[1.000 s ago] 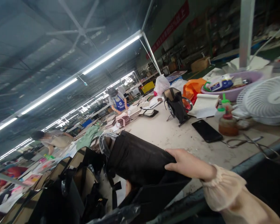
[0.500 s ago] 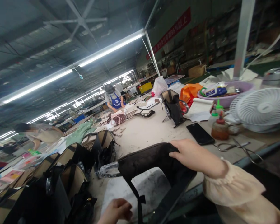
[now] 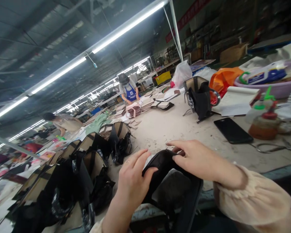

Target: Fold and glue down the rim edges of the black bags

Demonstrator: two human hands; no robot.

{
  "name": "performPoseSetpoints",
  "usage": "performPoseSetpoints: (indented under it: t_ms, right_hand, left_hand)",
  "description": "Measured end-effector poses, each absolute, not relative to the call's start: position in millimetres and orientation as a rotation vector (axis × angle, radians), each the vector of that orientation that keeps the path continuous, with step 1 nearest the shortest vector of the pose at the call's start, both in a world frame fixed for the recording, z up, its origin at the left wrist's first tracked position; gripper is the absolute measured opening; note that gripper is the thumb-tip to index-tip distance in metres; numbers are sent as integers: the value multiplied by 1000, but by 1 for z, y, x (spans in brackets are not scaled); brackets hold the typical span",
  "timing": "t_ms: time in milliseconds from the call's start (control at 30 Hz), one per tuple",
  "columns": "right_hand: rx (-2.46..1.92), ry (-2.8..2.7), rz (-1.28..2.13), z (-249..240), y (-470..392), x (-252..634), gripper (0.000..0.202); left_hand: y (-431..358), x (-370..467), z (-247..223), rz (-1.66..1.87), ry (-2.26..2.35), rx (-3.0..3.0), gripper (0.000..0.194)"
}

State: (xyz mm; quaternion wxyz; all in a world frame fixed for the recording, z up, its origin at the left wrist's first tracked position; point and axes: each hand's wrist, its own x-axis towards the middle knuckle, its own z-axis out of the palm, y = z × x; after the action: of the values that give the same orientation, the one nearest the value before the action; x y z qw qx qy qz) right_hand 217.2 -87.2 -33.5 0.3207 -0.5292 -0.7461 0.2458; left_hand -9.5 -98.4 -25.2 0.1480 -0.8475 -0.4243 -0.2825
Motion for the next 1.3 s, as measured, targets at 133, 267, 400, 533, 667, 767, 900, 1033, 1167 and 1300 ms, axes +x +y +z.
performPoseSetpoints:
  t_ms: [133,267,400,533,667,767,900,1033,1167,1300]
  right_hand:
    - [-1377,-1934,673,-37,-84,215,49]
    - [-1397,-1925,640,-39,-82,214,46]
    - [-1407,-1922,622,-38,-82,211,42]
    - [-1415,-1941,600,-37,-84,210,40]
    - [-1405,-1947,583,-37,-85,209,38]
    - [-1405,-1946,570,-37,-86,208,36]
    - [-1401,-1951,561,-36,-88,207,34]
    - [-1415,-1952,547,-36,-90,207,34]
    - [-1426,-1964,527,-36,-92,209,35]
    - [-1390,-1995,530,-34,-93,210,30]
  left_hand:
    - [-98,-12,-26,-741,-1252,-2420,22]
    - [-106,-11,-25,-670,-1187,-2453,12]
    - [-109,-8,-27,-681,-1216,-2425,16]
    - [-110,-7,-27,-687,-1244,-2389,16]
    - [-112,-6,-28,-679,-1251,-2362,14]
    - [-112,-4,-30,-650,-1265,-2338,16]
    - [-110,-1,-32,-679,-1343,-2298,14]
    - [-106,0,-37,-811,-1412,-2279,6]
    - [-102,-1,-43,-975,-1334,-2300,8]
    - [-100,-3,-49,-1073,-1267,-2314,10]
